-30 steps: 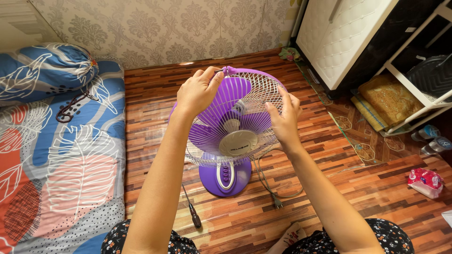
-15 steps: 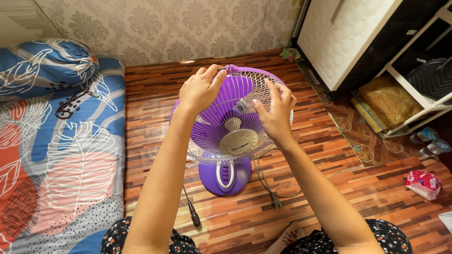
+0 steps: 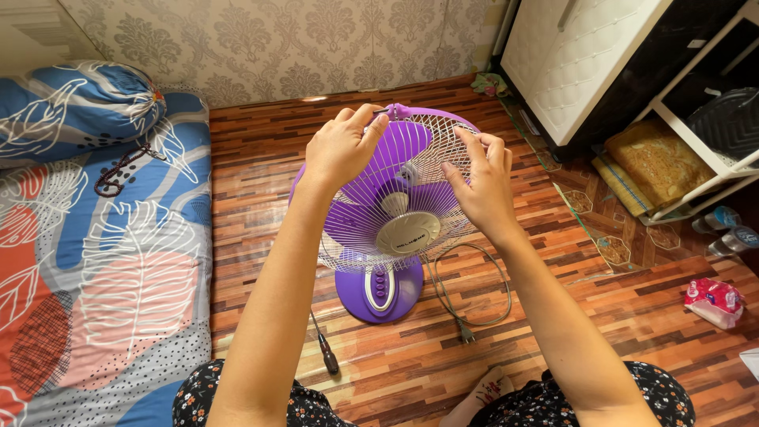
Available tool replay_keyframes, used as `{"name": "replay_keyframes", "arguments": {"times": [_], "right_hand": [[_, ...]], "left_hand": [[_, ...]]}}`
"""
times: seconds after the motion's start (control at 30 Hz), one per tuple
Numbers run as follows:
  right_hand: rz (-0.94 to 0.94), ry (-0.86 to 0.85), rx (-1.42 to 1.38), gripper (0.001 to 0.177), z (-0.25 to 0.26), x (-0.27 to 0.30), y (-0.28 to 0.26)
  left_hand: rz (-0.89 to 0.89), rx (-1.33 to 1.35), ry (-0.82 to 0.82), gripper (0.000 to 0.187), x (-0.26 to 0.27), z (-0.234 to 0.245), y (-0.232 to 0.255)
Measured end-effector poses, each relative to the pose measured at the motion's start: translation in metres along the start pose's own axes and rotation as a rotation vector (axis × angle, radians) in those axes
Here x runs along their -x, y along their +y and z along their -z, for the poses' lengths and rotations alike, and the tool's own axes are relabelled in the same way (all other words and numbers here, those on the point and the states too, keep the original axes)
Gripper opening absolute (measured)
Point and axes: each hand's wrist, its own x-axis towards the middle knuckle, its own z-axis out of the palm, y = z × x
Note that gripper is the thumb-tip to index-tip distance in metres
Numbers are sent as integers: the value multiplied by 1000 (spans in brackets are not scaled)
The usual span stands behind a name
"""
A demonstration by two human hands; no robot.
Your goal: The person reassembles a purple electric fan by aligning and securing the front grille to the base. They use a screwdriver to tighten a screw at the top of the fan head, then adjust the grille and cord before finishing.
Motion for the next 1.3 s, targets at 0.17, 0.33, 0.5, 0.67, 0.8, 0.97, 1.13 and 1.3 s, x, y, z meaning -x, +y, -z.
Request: {"name": "replay_keyframes", "arguments": {"times": [0.17,0.33,0.5,0.67,0.8,0.97,1.13,1.3], "right_hand": [[8,16,22,55,7,0,2],[12,16,95,54,11,1,3],[17,43,157,54,5,3,5],[-21,29,179,51,2,3,11],[-55,24,147,52,-1,5,18],[-23,49,140,53,-6,7,34],[-11,63,87,54,-6,11,44],[-12,74,72,52,-8,15,47]], "left_hand": [[-8,-1,28,55,2,-2,3],[-28,-9,51,54,4,-3,4],[-50,-17,77,53,6,-4,8],[-2,-25,35,56,8,-1,13],[0,-22,29,59,8,1,17],[-21,-30,35,61,7,1,15],[-34,-36,49,61,6,-1,13],[-64,-60,89,59,7,-4,10]]}}
